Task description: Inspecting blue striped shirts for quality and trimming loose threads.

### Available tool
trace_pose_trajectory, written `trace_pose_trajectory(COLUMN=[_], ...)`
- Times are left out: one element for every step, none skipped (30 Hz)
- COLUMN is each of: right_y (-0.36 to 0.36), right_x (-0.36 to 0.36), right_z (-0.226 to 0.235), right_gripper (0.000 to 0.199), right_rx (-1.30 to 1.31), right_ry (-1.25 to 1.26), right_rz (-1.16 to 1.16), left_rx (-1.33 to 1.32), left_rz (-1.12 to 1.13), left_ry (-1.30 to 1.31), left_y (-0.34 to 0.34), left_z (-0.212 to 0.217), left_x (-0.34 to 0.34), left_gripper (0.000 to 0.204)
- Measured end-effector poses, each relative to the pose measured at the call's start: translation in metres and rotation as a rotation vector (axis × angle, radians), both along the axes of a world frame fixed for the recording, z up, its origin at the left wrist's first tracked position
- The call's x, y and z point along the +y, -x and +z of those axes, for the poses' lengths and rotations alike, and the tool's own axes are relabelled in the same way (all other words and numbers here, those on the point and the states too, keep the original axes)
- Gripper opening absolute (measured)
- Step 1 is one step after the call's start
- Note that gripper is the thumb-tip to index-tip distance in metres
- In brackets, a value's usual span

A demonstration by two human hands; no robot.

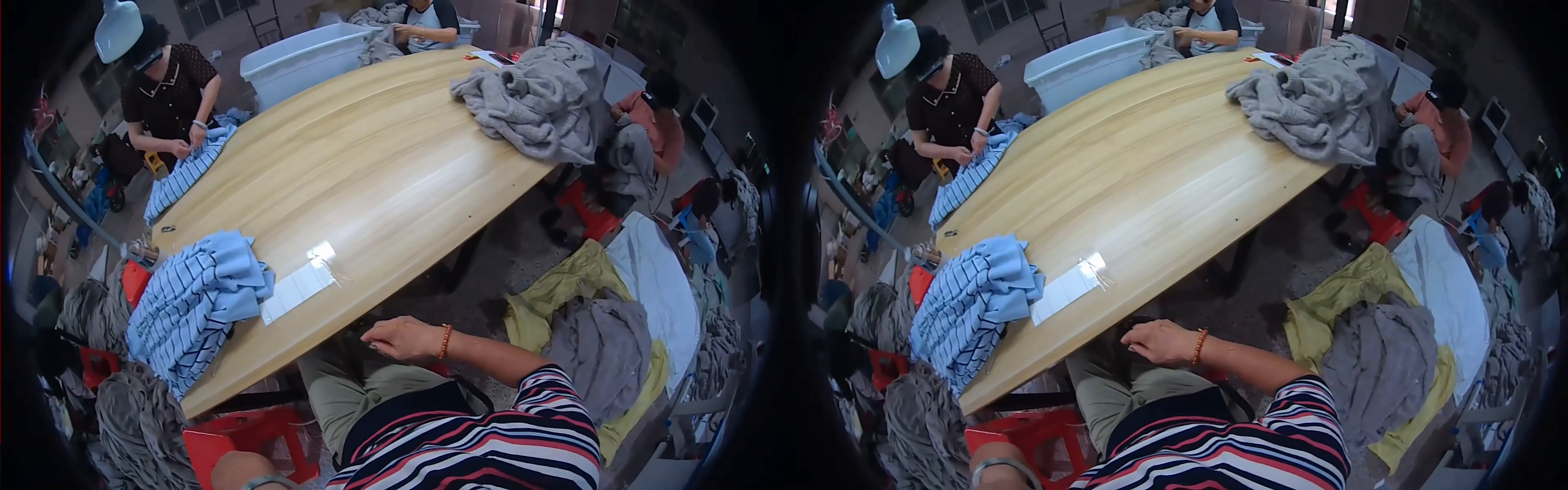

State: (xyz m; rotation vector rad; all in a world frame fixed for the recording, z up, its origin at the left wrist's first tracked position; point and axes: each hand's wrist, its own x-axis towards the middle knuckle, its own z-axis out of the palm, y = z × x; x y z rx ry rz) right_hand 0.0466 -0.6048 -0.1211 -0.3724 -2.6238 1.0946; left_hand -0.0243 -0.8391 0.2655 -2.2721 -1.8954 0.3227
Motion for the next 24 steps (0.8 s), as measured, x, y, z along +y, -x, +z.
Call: trace_pose_trajectory(right_y=[0.003, 0.006, 0.004, 0.002, 0.013, 0.002, 0.003, -0.001, -0.001, -0.004, -0.006, -0.007, -0.009, -0.01, -0.013, -0.016, -0.018, -0.02, -0.022, -0.025, -0.025, -0.028, -0.027, -0.026], right_x=[0.001, 0.002, 0.007, 0.011, 0.011, 0.027, 0.029, 0.028, 0.031, 0.036, 0.043, 0.051, 0.056, 0.062, 0.067, 0.071, 0.077, 0.081, 0.081, 0.082, 0.083, 0.085, 0.086, 0.088], right_z=[0.0, -0.002, -0.007, -0.012, -0.008, -0.021, -0.023, -0.025, -0.02, -0.022, -0.028, -0.032, -0.036, -0.038, -0.038, -0.036, -0.036, -0.04, -0.04, -0.036, -0.032, -0.033, -0.032, -0.028], right_gripper=[0.025, 0.025, 0.025, 0.026, 0.026, 0.026, 0.026, 0.027, 0.024, 0.022, 0.022, 0.022, 0.021, 0.02, 0.02, 0.021, 0.021, 0.021, 0.021, 0.021, 0.021, 0.021, 0.021, 0.021], right_rx=[-0.024, -0.024, -0.01, -0.009, 0.01, -0.009, 0.038, 0.076, 0.12, 0.171, 0.224, 0.217, 0.241, 0.262, 0.249, 0.244, 0.237, 0.243, 0.228, 0.187, 0.143, 0.129, 0.109, 0.087], right_ry=[0.013, 0.009, 0.022, 0.034, 0.012, 0.034, 0.046, 0.07, 0.052, 0.069, 0.088, 0.105, 0.215, 0.322, 0.334, 0.375, 0.413, 0.388, 0.394, 0.402, 0.4, 0.359, 0.356, 0.316], right_rz=[0.021, 0.034, 0.044, -0.005, 0.046, 0.029, -0.002, -0.06, -0.048, -0.055, -0.078, -0.04, -0.081, -0.126, -0.106, -0.151, -0.194, -0.201, -0.158, -0.192, -0.22, -0.216, -0.177, -0.176], left_rx=[-0.285, -0.569, -0.862, -1.159, -1.417, -1.742, -2.017, -2.28, -2.502, -2.679, -2.744, -2.748, -2.755, -2.756, -2.645, -2.533, -2.538, -2.478, -2.416, -2.197, -1.98, -2.044, -1.903, -1.612], left_rz=[-0.045, -0.084, -0.15, -0.208, -0.212, -0.296, -0.327, -0.384, -0.266, -0.136, -0.065, -0.014, 0.03, 0.05, 0.112, 0.17, 0.188, 0.201, 0.226, 0.226, 0.232, 0.263, 0.231, 0.233], left_ry=[-0.043, -0.089, -0.121, -0.155, -0.292, -0.325, -0.473, -0.22, -0.22, -0.237, -0.209, -0.244, -0.261, -0.293, -0.299, -0.303, -0.332, -0.281, -0.243, -0.192, -0.147, -0.03, 0.035, 0.045], left_y=[-0.005, -0.005, 0.005, 0.019, 0.034, 0.059, 0.052, 0.075, 0.084, 0.091, 0.098, 0.103, 0.107, 0.113, 0.117, 0.119, 0.12, 0.121, 0.12, 0.118, 0.115, 0.108, 0.107, 0.107], left_z=[-0.013, -0.031, -0.054, -0.08, -0.108, -0.153, -0.186, -0.193, -0.197, -0.204, -0.211, -0.22, -0.227, -0.233, -0.24, -0.248, -0.256, -0.261, -0.266, -0.268, -0.27, -0.277, -0.29, -0.306], left_x=[0.036, 0.062, 0.091, 0.114, 0.089, 0.097, 0.093, 0.115, 0.127, 0.142, 0.156, 0.164, 0.172, 0.178, 0.183, 0.187, 0.189, 0.19, 0.189, 0.187, 0.183, 0.178, 0.168, 0.156], left_gripper=[0.037, 0.048, 0.058, 0.069, 0.079, 0.09, 0.1, 0.108, 0.103, 0.103, 0.089, 0.078, 0.068, 0.068, 0.06, 0.052, 0.052, 0.046, 0.04, 0.035, 0.031, 0.026, 0.022, 0.019])
